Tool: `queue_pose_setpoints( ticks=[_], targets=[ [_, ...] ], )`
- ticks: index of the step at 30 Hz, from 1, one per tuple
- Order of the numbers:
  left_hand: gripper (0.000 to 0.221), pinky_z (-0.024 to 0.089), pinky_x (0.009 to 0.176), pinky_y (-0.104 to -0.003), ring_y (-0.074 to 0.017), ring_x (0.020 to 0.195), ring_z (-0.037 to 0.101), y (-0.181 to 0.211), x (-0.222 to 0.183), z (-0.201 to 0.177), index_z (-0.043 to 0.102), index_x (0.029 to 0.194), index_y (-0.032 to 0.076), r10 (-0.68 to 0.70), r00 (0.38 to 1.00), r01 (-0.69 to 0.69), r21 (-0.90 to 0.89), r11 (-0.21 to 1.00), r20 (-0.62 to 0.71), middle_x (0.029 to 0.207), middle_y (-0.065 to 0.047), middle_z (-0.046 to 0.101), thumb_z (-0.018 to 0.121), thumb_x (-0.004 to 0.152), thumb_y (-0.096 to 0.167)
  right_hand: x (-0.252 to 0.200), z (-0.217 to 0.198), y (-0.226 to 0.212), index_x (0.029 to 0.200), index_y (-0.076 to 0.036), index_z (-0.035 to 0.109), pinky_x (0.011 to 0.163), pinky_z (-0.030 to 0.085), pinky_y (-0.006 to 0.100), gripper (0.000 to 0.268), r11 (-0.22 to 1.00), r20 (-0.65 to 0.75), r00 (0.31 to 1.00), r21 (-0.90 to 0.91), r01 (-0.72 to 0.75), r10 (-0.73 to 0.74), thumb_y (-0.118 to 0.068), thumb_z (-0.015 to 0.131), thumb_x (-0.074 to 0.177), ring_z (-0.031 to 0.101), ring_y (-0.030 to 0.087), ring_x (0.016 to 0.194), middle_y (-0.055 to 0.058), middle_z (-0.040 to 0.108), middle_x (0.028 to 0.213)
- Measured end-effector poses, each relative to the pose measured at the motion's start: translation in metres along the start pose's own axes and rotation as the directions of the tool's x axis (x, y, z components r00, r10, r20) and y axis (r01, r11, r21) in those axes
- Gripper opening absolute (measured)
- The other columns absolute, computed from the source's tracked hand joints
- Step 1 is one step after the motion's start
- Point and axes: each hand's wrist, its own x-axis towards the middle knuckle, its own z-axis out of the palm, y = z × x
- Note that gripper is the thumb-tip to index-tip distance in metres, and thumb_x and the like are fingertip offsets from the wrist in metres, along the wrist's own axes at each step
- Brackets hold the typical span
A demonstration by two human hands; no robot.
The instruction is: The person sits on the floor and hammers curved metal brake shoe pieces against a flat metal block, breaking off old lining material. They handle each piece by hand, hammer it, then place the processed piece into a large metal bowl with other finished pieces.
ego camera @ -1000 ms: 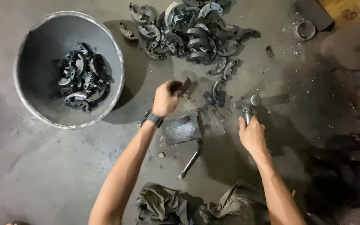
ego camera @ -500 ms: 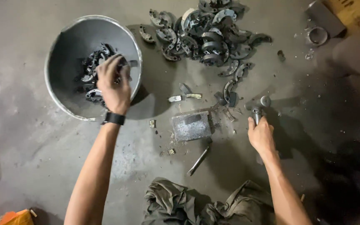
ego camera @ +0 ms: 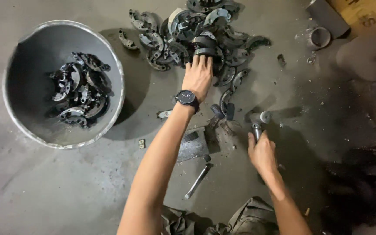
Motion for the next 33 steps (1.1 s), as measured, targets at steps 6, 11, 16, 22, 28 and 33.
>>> queue_pose_setpoints(
  ticks=[6,11,16,22,28,33],
  targets=[
    [0.038,0.047,0.095,-0.048,-0.0372,0.112,0.054,-0.017,-0.024,0.007,0.062,0.122,0.002,-0.204,0.979,0.2,-0.206,0.958,0.003,0.119,-0.021,0.059,0.068,0.084,0.004,-0.006,-0.014,-0.016,0.108,0.009,0.058,0.062,0.055,0.059,0.042,0.99,0.024,1.0,0.137,-0.009,0.006,-0.032,0.061,0.1,0.068,0.055,0.08,0.035,0.065,0.079],
    [0.041,0.048,0.095,-0.048,-0.0431,0.111,0.055,-0.04,-0.107,-0.075,0.063,0.114,0.0,-0.24,0.965,0.172,-0.443,0.88,-0.102,0.117,-0.023,0.059,0.076,0.076,0.007,-0.004,-0.009,-0.008,0.105,0.007,0.061,0.068,0.053,0.061,0.039,0.997,-0.002,0.999,0.067,0.035,-0.035,-0.031,0.063,0.1,0.066,0.055,0.083,0.036,0.066,0.08],
    [0.036,0.051,0.092,-0.045,-0.0393,0.108,0.059,-0.095,-0.174,-0.147,0.069,0.114,0.005,-0.391,0.908,0.32,-0.358,0.877,-0.147,0.115,-0.019,0.061,0.074,0.078,0.001,-0.001,-0.001,0.002,0.103,0.008,0.061,0.071,0.054,0.061,0.039,0.991,-0.023,0.993,0.063,0.121,-0.119,-0.031,0.063,0.101,0.067,0.056,0.083,0.037,0.066,0.081],
    [0.063,0.046,0.092,-0.05,-0.0439,0.109,0.054,-0.106,-0.176,-0.186,0.06,0.122,-0.002,-0.386,0.87,0.334,-0.207,0.919,-0.308,0.12,-0.023,0.057,0.09,0.073,0.022,-0.002,-0.008,-0.001,0.101,0.008,0.061,0.073,0.053,0.061,0.042,0.999,0.008,0.999,0.024,0.042,-0.042,-0.033,0.063,0.102,0.066,0.056,0.083,0.037,0.066,0.081],
    [0.046,0.049,0.095,-0.048,-0.041,0.11,0.058,-0.074,-0.12,-0.118,0.061,0.129,0.003,-0.243,0.949,0.189,-0.254,0.949,-0.202,0.123,-0.022,0.058,0.082,0.089,0.015,-0.004,-0.013,-0.011,0.103,0.008,0.06,0.073,0.053,0.06,0.042,0.999,0.03,0.999,0.051,0.015,-0.016,-0.034,0.062,0.101,0.067,0.055,0.084,0.036,0.067,0.081],
    [0.037,0.053,0.082,-0.048,-0.0381,0.103,0.062,-0.05,-0.047,-0.039,0.057,0.106,0.0,-0.273,0.962,0.274,-0.112,0.955,0.027,0.107,-0.02,0.062,0.077,0.084,0.021,-0.009,-0.027,-0.034,0.108,0.006,0.058,0.065,0.055,0.059,0.041,0.99,0.105,0.988,0.077,-0.118,0.109,-0.034,0.058,0.1,0.07,0.053,0.078,0.035,0.067,0.078]
  ],
)
